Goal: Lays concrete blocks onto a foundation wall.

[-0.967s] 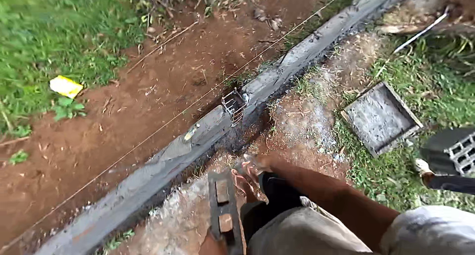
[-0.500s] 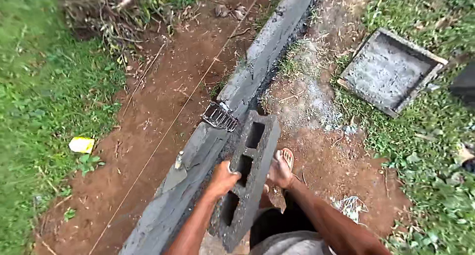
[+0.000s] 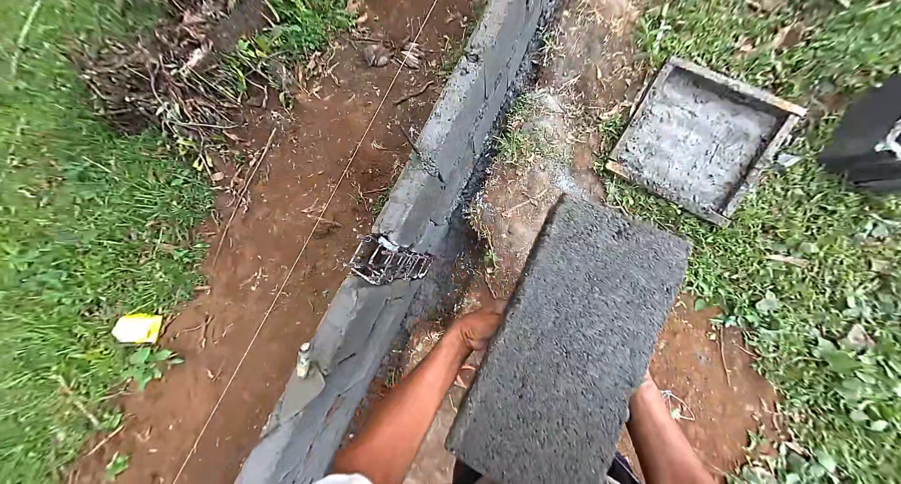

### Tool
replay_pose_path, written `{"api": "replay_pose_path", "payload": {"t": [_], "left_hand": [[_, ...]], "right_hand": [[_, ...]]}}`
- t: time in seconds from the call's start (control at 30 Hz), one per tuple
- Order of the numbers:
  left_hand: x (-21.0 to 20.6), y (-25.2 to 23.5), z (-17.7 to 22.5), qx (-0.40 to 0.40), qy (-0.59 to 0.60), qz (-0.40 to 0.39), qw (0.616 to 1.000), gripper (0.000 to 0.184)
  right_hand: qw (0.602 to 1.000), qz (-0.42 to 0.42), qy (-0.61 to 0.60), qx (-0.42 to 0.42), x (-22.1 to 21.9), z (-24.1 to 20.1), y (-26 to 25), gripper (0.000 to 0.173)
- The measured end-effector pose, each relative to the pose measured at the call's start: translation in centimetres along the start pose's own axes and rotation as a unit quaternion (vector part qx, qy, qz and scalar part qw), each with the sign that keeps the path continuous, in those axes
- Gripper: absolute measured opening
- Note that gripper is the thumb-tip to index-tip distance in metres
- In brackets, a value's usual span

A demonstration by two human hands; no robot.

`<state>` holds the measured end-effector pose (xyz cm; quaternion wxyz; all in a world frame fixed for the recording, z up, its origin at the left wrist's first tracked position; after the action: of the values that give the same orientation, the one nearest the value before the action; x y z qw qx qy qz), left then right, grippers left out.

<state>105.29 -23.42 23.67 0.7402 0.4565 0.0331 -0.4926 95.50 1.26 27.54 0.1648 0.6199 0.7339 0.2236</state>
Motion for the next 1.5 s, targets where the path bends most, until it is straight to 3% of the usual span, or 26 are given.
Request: {"api": "replay_pose_path", "payload": {"t": [0.07, 0.13, 0.27, 0.37, 0.43, 0.5, 0.57, 0.6, 0.73, 0.87, 1.1, 1.23, 1.37, 1.4, 1.5], "left_hand": [[-0.6, -0.1, 0.3, 0.04, 0.006, 0.06, 0.997, 0.034], [-1.2, 0.3, 1.6, 0.062, 0.0, 0.12, 0.991, 0.035], [-0.9, 4.7, 6.2, 0.002, -0.044, 0.165, 0.985, 0.039], [2.5, 11.8, 4.3, -0.091, 0.036, 0.19, 0.977, 0.06], [3.6, 14.4, 0.8, -0.143, 0.185, 0.316, 0.919, 0.049], [3.4, 13.7, -0.4, -0.186, 0.296, 0.442, 0.826, 0.045], [2.9, 12.7, -0.7, -0.215, 0.344, 0.528, 0.746, 0.046], [2.9, 12.5, -0.7, -0.23, 0.342, 0.545, 0.731, 0.049], [5.1, 12.1, 0.4, -0.332, 0.282, 0.525, 0.731, 0.06], [9.1, 9.1, 4.0, -0.356, 0.297, 0.476, 0.747, 0.054], [13.7, 2.3, 13.4, -0.375, 0.329, 0.495, 0.711, 0.055], [12.4, 0.1, 18.0, -0.297, 0.313, 0.557, 0.71, 0.057], [14.6, -3.2, 20.3, -0.293, 0.276, 0.609, 0.683, 0.056], [14.6, -3.1, 21.4, -0.272, 0.293, 0.597, 0.696, 0.056], [19.7, -5.7, 20.8, -0.347, 0.325, 0.533, 0.7, 0.06]], "right_hand": [[0.982, -0.007, -0.181, -0.046, -1.6, 0.3, -4.1, 0.036], [0.941, -0.102, -0.307, -0.1, -3.2, -0.9, -6.3, 0.039], [0.934, -0.1, -0.305, -0.159, -5.8, -2.4, -6.6, 0.061], [0.918, -0.099, -0.33, -0.198, -8.7, -5.0, -6.0, 0.062], [0.923, -0.095, -0.318, -0.195, -10.7, -6.0, -5.3, 0.058], [0.951, -0.082, -0.253, -0.156, -13.2, -7.1, -4.8, 0.05], [0.973, -0.076, -0.183, -0.118, -15.1, -7.9, -4.3, 0.044], [0.98, -0.072, -0.152, -0.102, -16.2, -8.5, -4.0, 0.041], [0.996, -0.055, -0.038, -0.054, -21.5, -11.6, -3.1, 0.027], [0.998, -0.057, -0.017, -0.009, -27.4, -14.8, -3.8, 0.02], [0.996, -0.085, -0.024, -0.018, -39.8, -19.7, -9.3, 0.045], [0.996, -0.081, 0.014, -0.04, -45.7, -22.3, -12.9, 0.044], [0.993, -0.095, 0.044, -0.057, -50.6, -23.3, -16.3, 0.044], [0.993, -0.094, 0.043, -0.062, -51.5, -23.0, -17.0, 0.043], [0.992, -0.087, 0.036, -0.08, -53.6, -21.9, -18.3, 0.041]]}}
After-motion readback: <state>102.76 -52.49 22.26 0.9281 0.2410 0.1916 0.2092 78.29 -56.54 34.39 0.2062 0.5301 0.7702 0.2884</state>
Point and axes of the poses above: each hand's wrist, its own y-axis away from the middle knuckle, its own x-axis out of the back of the hand, z = x × y, the point moved 2 cm from there along -y, towards the middle knuckle, and after that the axes turned 10 degrees about z, right-handed, at the moved point
